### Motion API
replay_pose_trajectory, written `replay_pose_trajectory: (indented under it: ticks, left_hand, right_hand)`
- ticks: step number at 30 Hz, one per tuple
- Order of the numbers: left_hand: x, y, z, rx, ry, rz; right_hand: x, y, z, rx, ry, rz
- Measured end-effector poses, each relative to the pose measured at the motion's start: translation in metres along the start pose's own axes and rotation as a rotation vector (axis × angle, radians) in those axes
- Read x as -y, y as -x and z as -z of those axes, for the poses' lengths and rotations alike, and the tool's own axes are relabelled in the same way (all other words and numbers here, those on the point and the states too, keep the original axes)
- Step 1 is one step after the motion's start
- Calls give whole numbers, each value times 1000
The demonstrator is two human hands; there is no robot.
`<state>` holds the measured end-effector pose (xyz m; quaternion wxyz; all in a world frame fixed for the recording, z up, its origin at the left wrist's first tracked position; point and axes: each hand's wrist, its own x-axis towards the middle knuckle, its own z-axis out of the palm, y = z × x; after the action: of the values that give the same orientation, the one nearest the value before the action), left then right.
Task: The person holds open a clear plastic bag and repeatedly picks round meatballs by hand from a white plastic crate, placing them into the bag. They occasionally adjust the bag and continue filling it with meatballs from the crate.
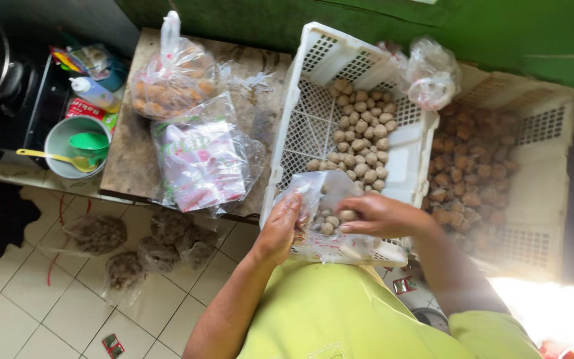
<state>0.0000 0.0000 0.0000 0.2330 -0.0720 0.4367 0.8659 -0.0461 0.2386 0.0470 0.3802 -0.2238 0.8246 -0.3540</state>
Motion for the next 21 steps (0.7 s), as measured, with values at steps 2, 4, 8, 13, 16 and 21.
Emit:
replay_pose_trajectory:
  ticks: [2, 4, 8, 13, 16, 21]
  left_hand:
    - [17, -8, 8, 15, -27, -21]
    - [21, -8, 2, 26, -20, -33]
    - [14, 1, -6, 3, 16, -12]
    - [15, 6, -9, -34, -12, -10]
    - [22, 7, -3, -17, -5, -24]
    - [31, 12, 3, 18, -4, -117]
  right_hand:
    - [-26, -10, -14, -147, 73, 140]
    - [-43, -19, -5, -246, -73, 264]
    - [-79, -40, 49, -646, -2, -122]
    - [-110, -85, 46, -616, 769, -73]
    - [-109, -88, 39, -517, 798, -182]
    - [-98, -46, 50, -511, 217, -124]
